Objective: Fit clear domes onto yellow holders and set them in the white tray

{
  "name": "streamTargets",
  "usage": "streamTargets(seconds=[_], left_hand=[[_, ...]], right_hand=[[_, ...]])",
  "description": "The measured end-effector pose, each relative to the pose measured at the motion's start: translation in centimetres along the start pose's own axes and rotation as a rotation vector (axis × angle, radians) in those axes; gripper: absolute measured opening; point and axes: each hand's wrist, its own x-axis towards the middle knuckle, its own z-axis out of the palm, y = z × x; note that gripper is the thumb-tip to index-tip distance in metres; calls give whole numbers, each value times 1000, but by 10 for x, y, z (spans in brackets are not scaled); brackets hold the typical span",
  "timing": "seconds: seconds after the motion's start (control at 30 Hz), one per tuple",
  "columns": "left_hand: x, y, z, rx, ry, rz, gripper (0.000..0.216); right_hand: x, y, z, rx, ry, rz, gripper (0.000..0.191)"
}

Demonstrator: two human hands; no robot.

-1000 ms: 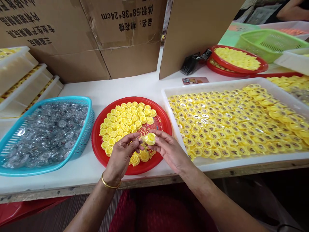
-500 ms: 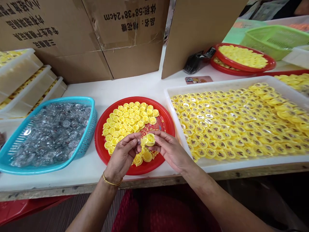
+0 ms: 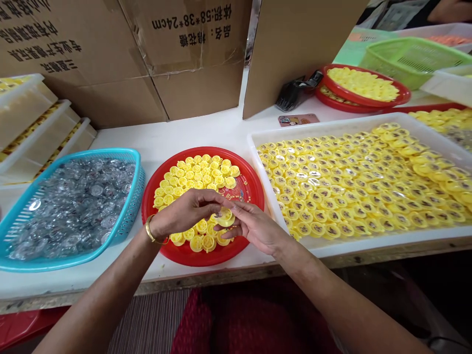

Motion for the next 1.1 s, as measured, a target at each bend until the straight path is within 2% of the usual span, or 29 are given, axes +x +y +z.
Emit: streamTargets(seconds=[0.13,0.27,0.4,0.73,0.83,0.97,1.1], left_hand=[[6,3,-1,70,-75,18,20],[8,-2,2,125,-13,5,14],[9,-2,2,179,42,-3,14],[16,6,-1,256,8,-18,10],[19,5,-1,232,1,-36,11],[20,4,2,190,-28,-104,11],[19,1,10,140,-5,-191,12]], right_hand=[[1,2,-2,30,15,0,29],[3,4,-2,26,49,-10,27],[4,7,-1,47,92,-7,34],[6,7,7,48,193,4,35],[5,8,10,-30,206,-48,38],[1,10,10,-258,227,-157,44],[-2,13,5,-490,215,-217,37]])
